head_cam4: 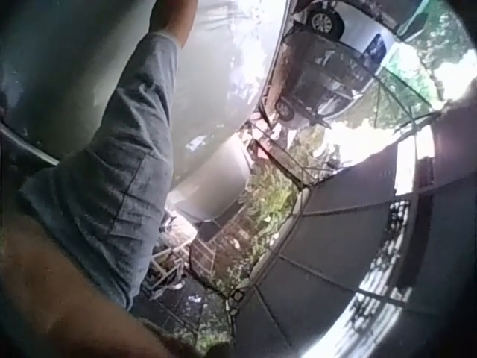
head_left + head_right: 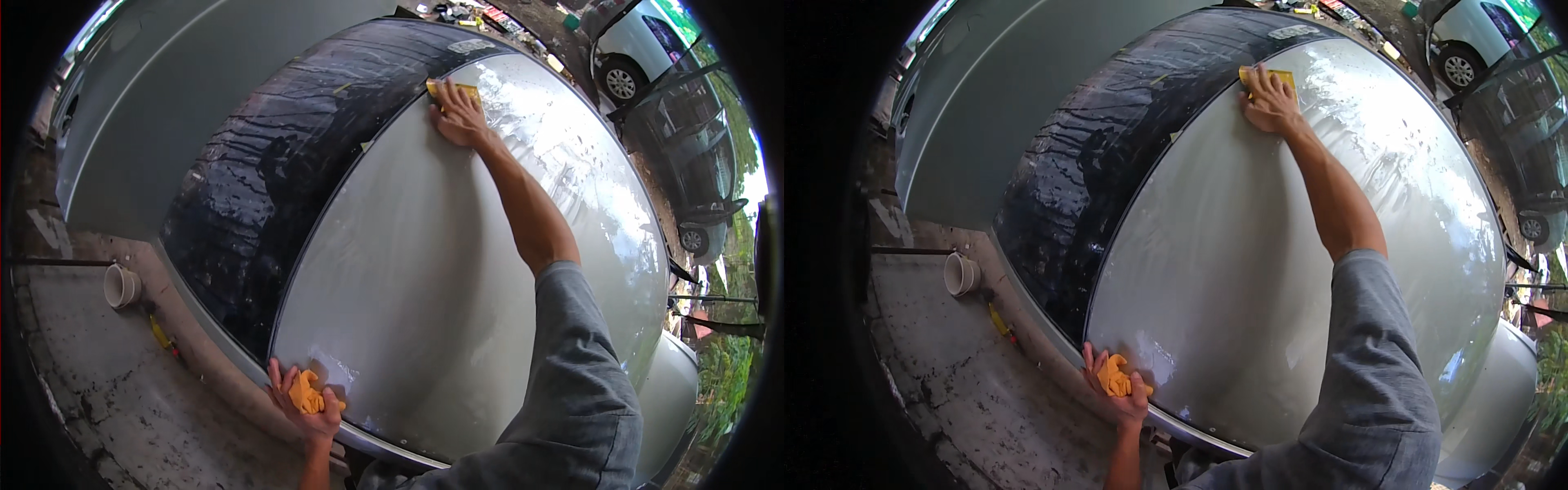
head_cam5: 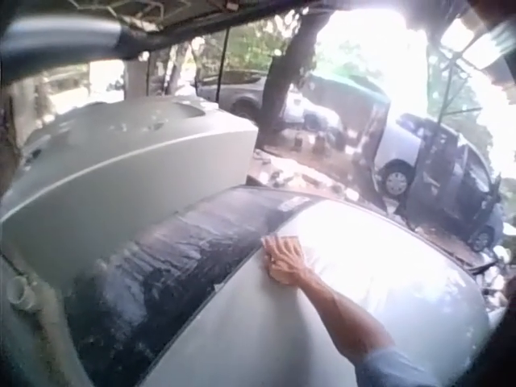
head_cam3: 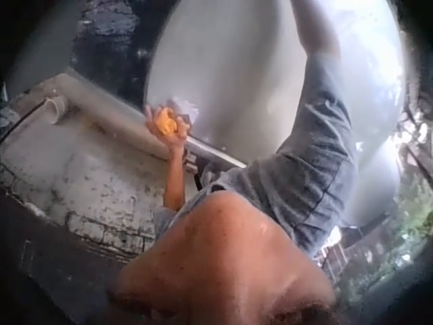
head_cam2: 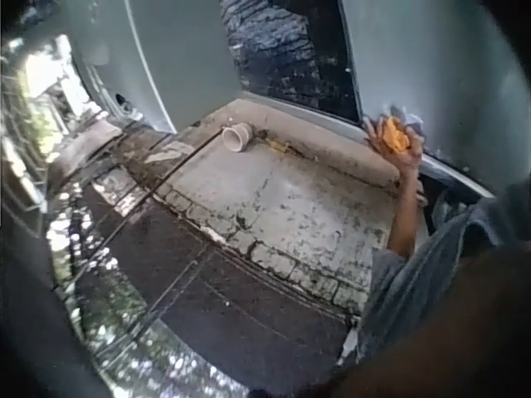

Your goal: Sanding a silver car panel with water and sandpaper to prepare it for refinishing.

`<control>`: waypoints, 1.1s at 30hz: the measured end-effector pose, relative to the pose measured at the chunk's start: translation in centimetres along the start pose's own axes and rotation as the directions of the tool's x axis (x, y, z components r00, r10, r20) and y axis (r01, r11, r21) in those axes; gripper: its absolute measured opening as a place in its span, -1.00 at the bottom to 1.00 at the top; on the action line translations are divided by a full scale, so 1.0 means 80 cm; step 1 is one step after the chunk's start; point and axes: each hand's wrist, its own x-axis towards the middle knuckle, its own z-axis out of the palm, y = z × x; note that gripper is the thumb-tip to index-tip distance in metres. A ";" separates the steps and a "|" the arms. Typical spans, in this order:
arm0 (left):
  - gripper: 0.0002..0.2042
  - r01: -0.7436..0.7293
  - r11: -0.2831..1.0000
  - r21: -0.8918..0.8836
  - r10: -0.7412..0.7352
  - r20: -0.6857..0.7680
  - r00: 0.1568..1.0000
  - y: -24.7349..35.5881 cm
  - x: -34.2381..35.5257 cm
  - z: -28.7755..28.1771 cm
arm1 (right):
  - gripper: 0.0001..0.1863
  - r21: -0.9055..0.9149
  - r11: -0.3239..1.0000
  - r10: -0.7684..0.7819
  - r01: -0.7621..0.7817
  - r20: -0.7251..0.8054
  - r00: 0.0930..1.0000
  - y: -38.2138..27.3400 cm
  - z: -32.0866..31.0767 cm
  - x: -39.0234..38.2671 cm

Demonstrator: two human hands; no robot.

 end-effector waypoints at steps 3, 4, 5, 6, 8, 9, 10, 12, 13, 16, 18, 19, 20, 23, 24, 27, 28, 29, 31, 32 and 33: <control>-0.42 -0.040 0.997 0.064 0.037 0.052 0.998 -0.003 0.002 0.000 | -0.29 0.025 0.999 0.030 -0.033 0.091 0.995 -0.011 -0.017 -0.002; -0.44 -0.048 0.998 0.038 0.047 0.038 0.998 -0.003 0.000 0.001 | -0.25 -0.018 1.000 0.015 -0.014 0.101 0.995 -0.027 -0.011 -0.016; -0.44 -0.048 0.998 0.039 0.047 0.026 0.999 -0.004 -0.002 -0.001 | -0.21 -0.046 0.999 -0.012 0.016 0.105 0.994 -0.045 -0.003 -0.024; -0.44 -0.005 0.999 0.035 0.005 0.005 1.000 -0.004 -0.004 -0.001 | -0.22 -0.002 0.998 -0.062 0.062 0.073 0.995 -0.051 0.006 -0.034; -0.44 0.021 1.000 0.002 -0.021 -0.009 1.000 -0.002 -0.003 0.001 | -0.25 0.056 0.998 -0.022 0.022 0.003 1.000 -0.023 0.014 -0.018; -0.45 0.017 0.999 0.027 -0.016 -0.016 1.000 0.004 -0.002 -0.012 | -0.27 0.078 0.995 0.050 -0.055 0.069 0.996 -0.007 0.000 0.025; -0.46 -0.005 1.000 -0.002 0.005 0.004 1.000 0.004 -0.003 -0.001 | -0.28 0.074 0.975 0.208 -0.210 0.038 0.977 0.043 -0.011 0.053; -0.50 -0.066 0.997 0.032 0.064 0.060 0.996 0.001 0.001 -0.008 | -0.29 0.050 0.927 0.371 -0.373 0.035 0.928 0.045 -0.009 0.067; -0.53 -0.120 0.990 0.075 0.111 0.114 0.987 -0.001 0.005 -0.013 | -0.31 0.025 0.952 0.304 -0.306 0.083 0.949 0.035 -0.001 0.068; -0.62 -0.029 0.999 -0.034 0.030 0.016 0.999 0.028 0.016 -0.017 | -0.28 0.064 0.974 0.205 -0.217 0.156 0.966 0.072 -0.009 0.082; -0.61 -0.041 0.999 0.022 0.040 0.037 0.999 0.022 0.014 -0.015 | -0.29 -0.010 0.953 0.303 -0.304 0.112 0.946 0.099 -0.004 0.121; -0.61 -0.040 0.999 0.017 0.039 0.035 0.999 0.017 0.013 -0.013 | -0.29 -0.015 0.953 0.303 -0.303 0.109 0.947 0.102 0.007 0.121; -0.60 -0.040 0.999 0.033 0.037 0.070 0.997 0.018 0.015 -0.021 | -0.29 -0.003 0.957 0.290 -0.290 0.084 0.953 0.084 0.017 0.107; -0.59 -0.014 0.998 0.065 0.007 0.106 0.994 0.027 0.019 -0.026 | -0.28 0.102 0.966 0.239 -0.237 0.000 0.971 0.089 0.005 0.105; -0.58 -0.013 0.997 0.075 0.003 0.133 0.991 0.027 0.018 -0.024 | -0.28 0.063 0.951 0.303 -0.301 -0.020 0.953 0.091 0.006 0.103; -0.54 0.024 0.994 0.106 -0.035 0.104 0.994 0.024 0.016 -0.018 | -0.28 -0.002 0.988 0.152 -0.152 -0.006 0.988 -0.002 0.023 0.056; -0.54 0.000 0.997 0.077 -0.005 0.061 0.998 0.019 0.015 -0.017 | -0.28 0.109 0.991 0.076 -0.072 -0.030 0.997 -0.029 0.028 0.029; -0.53 -0.041 0.999 0.025 0.040 0.020 0.999 0.016 0.013 -0.014 | -0.28 0.097 0.992 0.080 -0.077 -0.032 0.996 -0.016 0.019 0.036; -0.50 -0.030 0.999 0.018 0.029 0.075 0.997 0.012 0.007 -0.003 | -0.29 0.053 0.958 0.285 -0.282 -0.049 0.957 0.018 0.001 0.057; -0.47 -0.005 1.000 0.024 0.003 0.052 0.999 0.007 0.003 0.001 | -0.29 0.015 0.942 0.336 -0.335 -0.045 0.941 -0.013 0.000 0.049; -0.45 0.022 0.999 0.029 -0.022 0.029 0.999 0.004 -0.001 0.000 | -0.28 -0.006 0.971 0.241 -0.241 0.032 0.970 -0.045 0.004 0.023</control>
